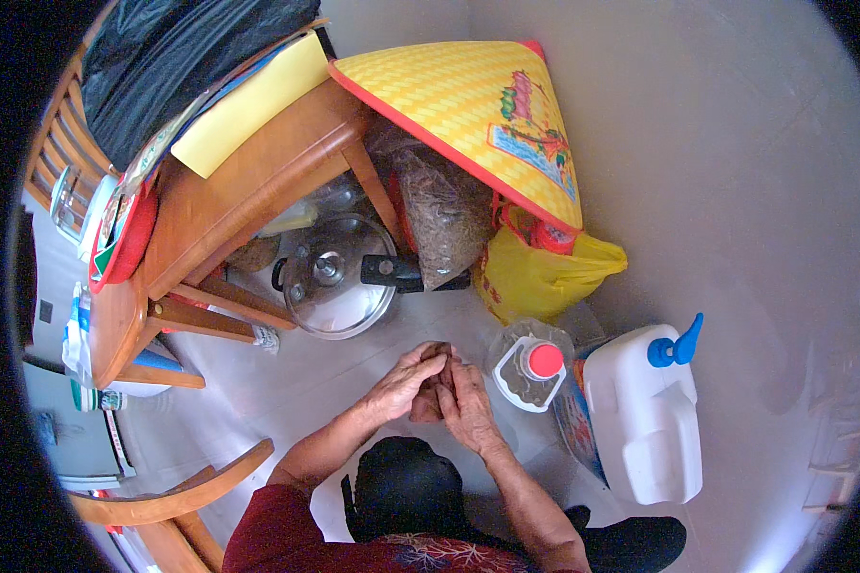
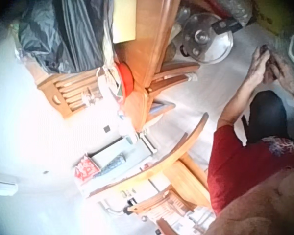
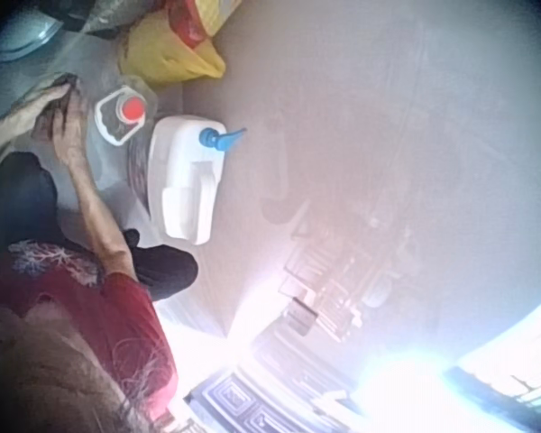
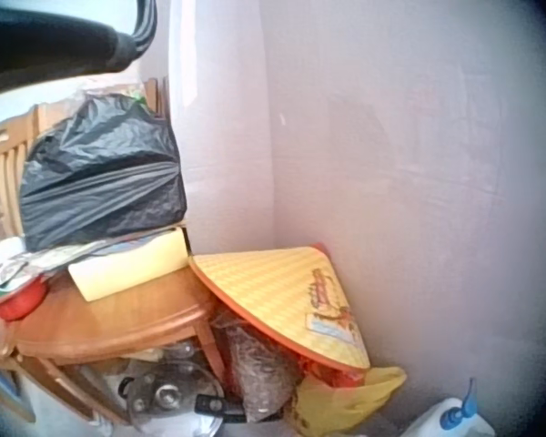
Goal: The person cleans a white plastic container, a clear bottle, a bag of dried herbs, and a metal pot using a brown cloth. They then wipe a round wooden table and arrange items on it, including a red bowl and a smiley-face coaster.
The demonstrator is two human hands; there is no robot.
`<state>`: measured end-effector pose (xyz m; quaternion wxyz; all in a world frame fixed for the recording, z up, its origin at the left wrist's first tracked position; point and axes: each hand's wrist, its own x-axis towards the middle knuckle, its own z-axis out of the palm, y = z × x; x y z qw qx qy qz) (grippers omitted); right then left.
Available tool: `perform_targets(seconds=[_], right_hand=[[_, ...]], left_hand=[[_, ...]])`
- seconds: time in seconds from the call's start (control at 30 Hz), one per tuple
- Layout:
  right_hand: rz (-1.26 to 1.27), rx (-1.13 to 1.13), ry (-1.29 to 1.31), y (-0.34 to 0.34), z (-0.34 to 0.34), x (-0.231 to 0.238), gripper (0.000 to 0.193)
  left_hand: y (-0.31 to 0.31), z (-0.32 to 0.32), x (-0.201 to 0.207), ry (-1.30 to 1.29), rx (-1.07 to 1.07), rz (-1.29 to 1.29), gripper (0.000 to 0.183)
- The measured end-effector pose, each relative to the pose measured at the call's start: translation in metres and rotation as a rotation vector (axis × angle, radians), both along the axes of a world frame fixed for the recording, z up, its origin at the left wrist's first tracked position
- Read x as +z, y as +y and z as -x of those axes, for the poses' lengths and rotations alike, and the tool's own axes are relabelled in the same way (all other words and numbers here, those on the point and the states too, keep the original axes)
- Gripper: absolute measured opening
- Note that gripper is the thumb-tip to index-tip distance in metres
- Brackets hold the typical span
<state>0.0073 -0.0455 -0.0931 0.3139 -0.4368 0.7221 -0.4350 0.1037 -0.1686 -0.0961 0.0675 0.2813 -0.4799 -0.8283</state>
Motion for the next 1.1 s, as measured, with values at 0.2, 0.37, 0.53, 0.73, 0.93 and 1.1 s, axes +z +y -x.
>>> perform_targets(seconds=[0.2,0.37,0.53,0.73,0.93,1.1], right_hand=[[-0.086,0.160,-0.079,0.021,0.001,0.016,0.036],[-0.147,0.015,-0.273,0.056,-0.017,-0.004,0.038],[-0.197,-0.059,-0.369,0.088,-0.023,-0.012,0.040],[-0.193,-0.230,-0.686,0.112,-0.012,-0.030,0.035],[-0.121,-0.236,-0.600,0.094,0.001,0.004,0.038],[-0.015,-0.218,-0.541,0.060,0.004,0.056,0.042]], left_hand=[[-0.069,0.042,0.001,-0.073,0.491,0.698,0.059],[-0.113,0.133,0.025,-0.412,0.697,0.849,0.117],[-0.146,0.153,-0.008,-0.541,0.757,0.789,0.121],[-0.130,0.145,-0.002,-0.460,0.826,0.972,0.089],[-0.098,0.105,0.025,-0.217,0.899,0.976,0.078],[-0.071,0.048,0.046,0.059,0.866,0.572,0.069]])
